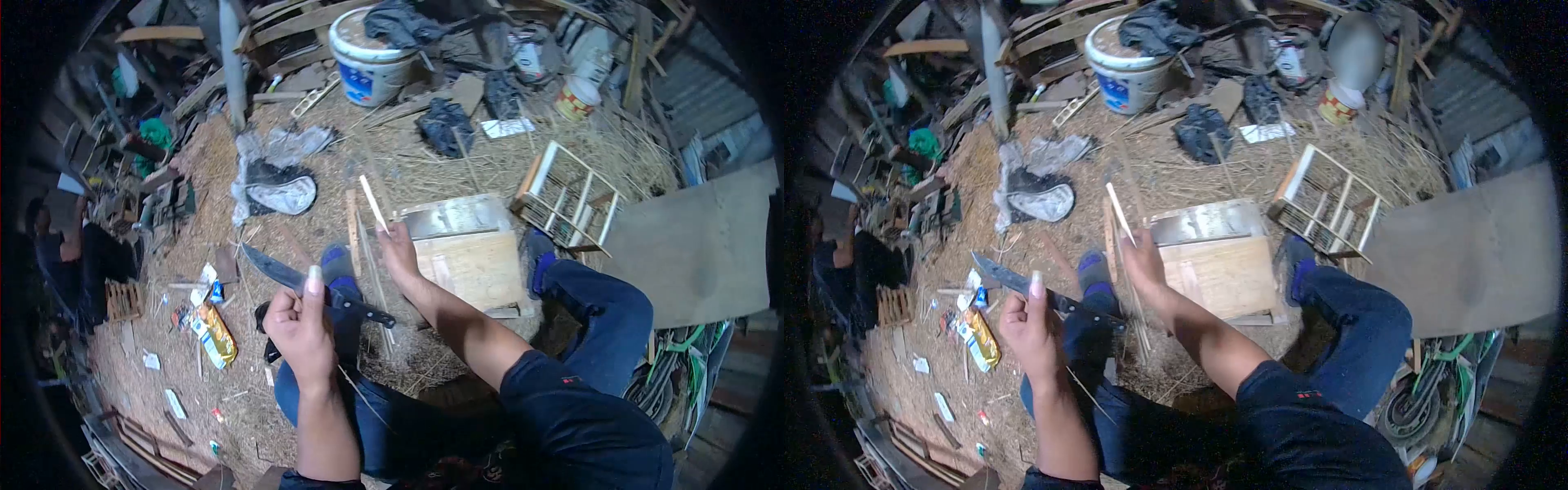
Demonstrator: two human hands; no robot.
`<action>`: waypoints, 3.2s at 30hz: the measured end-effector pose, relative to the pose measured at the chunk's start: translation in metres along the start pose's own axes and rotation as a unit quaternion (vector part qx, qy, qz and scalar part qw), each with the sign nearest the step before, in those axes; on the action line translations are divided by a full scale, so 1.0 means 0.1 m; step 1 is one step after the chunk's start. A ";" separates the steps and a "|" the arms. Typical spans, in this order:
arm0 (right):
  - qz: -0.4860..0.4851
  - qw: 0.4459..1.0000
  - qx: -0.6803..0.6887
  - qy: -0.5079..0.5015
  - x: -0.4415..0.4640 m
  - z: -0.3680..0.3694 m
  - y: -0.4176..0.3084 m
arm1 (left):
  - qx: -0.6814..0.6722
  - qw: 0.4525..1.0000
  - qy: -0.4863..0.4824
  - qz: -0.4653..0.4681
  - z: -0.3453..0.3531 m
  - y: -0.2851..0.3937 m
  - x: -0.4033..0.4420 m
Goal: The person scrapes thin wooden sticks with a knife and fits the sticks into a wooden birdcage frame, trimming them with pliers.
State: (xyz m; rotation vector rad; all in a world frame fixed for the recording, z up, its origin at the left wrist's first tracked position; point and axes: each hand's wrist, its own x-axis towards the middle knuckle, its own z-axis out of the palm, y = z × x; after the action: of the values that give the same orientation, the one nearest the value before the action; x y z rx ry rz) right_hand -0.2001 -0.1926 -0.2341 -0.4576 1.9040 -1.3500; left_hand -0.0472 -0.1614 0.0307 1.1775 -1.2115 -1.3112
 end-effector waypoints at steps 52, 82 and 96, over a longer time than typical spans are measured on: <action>0.118 0.881 -0.355 0.289 1.53 -5.09 0.18 | 0.168 0.896 -0.401 -0.086 2.54 -0.80 -0.87; 0.066 0.874 -0.385 0.290 1.37 -4.96 0.04 | 0.170 0.894 -0.400 -0.113 2.55 -0.82 -0.89; 0.081 0.870 -0.387 0.293 1.41 -4.99 0.06 | 0.188 0.894 -0.399 -0.085 2.55 -0.83 -0.87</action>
State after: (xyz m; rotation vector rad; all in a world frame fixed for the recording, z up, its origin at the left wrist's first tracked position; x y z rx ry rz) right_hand -0.6624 0.0408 -0.2076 -0.2547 2.9147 -0.5772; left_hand -0.2981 -0.0530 -0.0378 1.0357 -2.0626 -1.8389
